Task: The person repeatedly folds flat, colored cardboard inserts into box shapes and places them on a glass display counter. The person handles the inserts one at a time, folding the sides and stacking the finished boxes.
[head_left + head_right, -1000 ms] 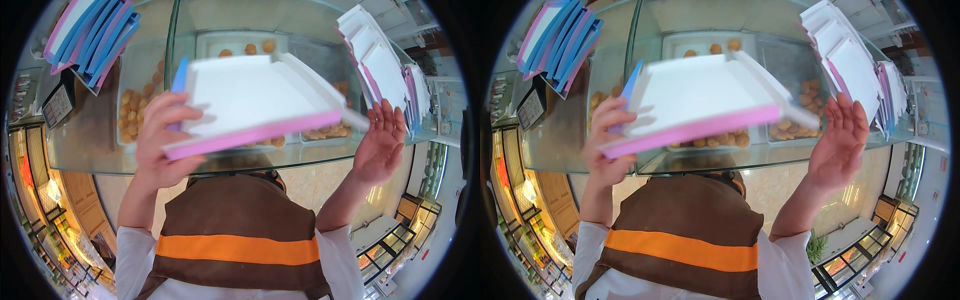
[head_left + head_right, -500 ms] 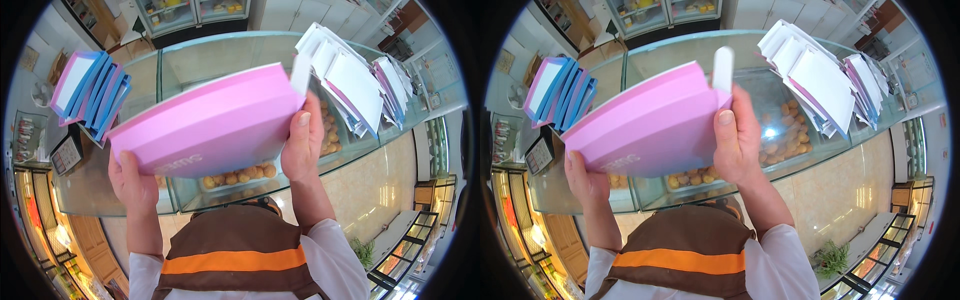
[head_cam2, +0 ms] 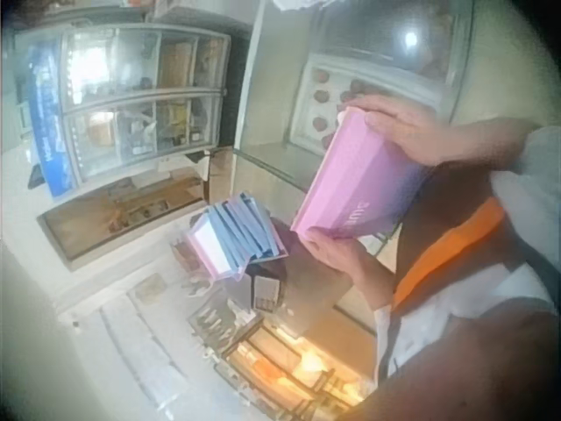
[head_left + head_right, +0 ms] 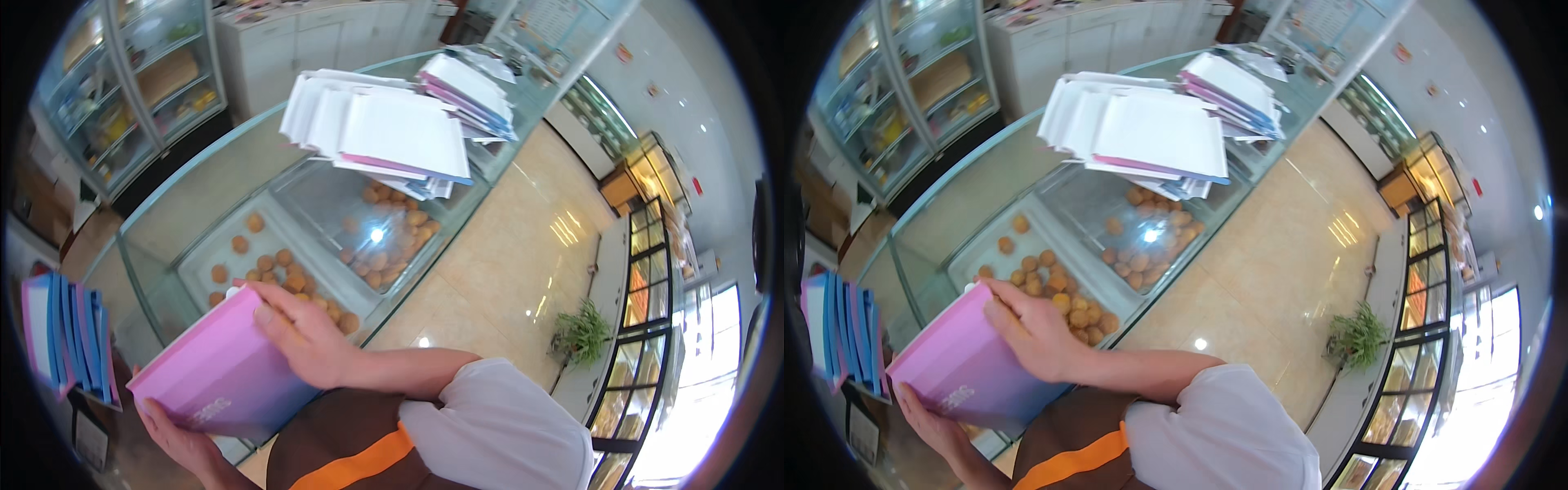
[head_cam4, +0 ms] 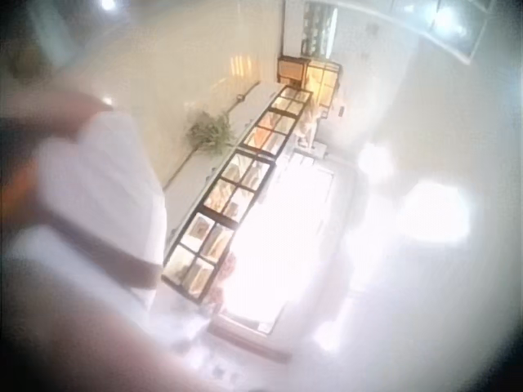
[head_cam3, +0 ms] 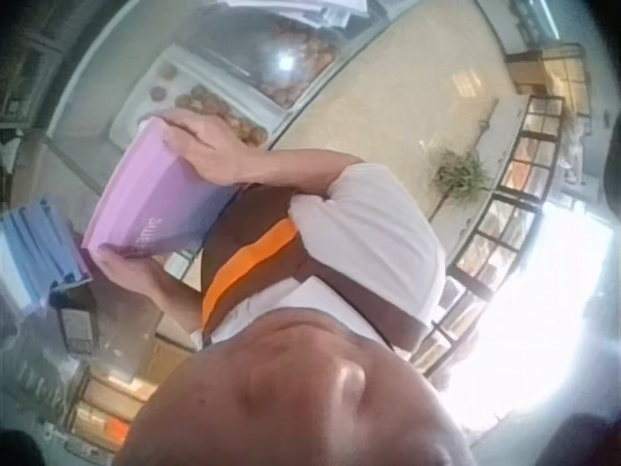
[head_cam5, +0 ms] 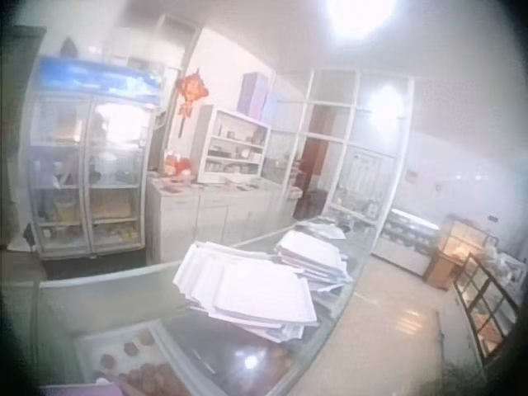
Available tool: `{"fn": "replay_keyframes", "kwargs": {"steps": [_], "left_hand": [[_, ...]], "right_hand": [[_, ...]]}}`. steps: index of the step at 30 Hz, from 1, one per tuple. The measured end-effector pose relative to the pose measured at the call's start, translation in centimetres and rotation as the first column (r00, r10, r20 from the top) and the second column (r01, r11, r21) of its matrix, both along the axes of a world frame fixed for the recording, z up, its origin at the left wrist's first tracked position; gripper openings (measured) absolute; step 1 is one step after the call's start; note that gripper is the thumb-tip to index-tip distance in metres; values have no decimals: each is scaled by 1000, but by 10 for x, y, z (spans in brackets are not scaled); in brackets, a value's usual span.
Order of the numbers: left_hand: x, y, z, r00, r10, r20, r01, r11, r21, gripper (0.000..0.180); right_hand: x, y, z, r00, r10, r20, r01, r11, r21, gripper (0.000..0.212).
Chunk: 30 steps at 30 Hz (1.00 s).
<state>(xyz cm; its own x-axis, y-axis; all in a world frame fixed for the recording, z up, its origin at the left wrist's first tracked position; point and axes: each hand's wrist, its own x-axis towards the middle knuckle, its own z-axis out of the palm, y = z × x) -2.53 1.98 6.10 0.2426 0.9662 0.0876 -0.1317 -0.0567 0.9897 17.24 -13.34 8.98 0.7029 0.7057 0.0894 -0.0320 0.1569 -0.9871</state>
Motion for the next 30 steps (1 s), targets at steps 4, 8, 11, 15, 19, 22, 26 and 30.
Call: {"fn": "replay_keyframes", "kwargs": {"steps": [4, 8, 11, 15, 19, 22, 26, 30], "left_hand": [[-8, 0, -9, 982, 79, -172, -63, 993, 96, 43], [-23, 14, -34, 976, 150, -159, -146, 989, 37, 39], [-15, 9, -30, 981, 194, -29, -196, 978, -77, 40], [-28, 5, -13, 1000, -30, -2, 29, 991, -129, 45], [-10, 4, -3, 987, 41, 155, -8, 978, -209, 47], [-9, 12, 15, 956, -88, 281, 124, 986, -113, 43], [-47, 55, 5, 824, -534, 188, 531, 844, 69, 27], [-53, 50, -42, 450, -634, -628, 855, 510, 98, 7]], "right_hand": [[-23, 1, -22, 960, -278, 18, 267, 936, 230, 19], [-22, -8, -27, 977, -185, 103, 169, 975, 145, 16], [-21, -10, -26, 993, -98, -70, 106, 988, 114, 16], [-27, 0, -12, 969, -196, -152, 220, 962, 163, 16], [-14, -3, -8, 986, -97, -136, 106, 993, 61, 16], [14, 0, 7, 981, 108, -158, -90, 989, 121, 15], [72, -9, 19, 827, 546, 135, -540, 838, -85, 12], [94, -23, -65, 371, 778, 507, -590, 619, -519, 9]]}}
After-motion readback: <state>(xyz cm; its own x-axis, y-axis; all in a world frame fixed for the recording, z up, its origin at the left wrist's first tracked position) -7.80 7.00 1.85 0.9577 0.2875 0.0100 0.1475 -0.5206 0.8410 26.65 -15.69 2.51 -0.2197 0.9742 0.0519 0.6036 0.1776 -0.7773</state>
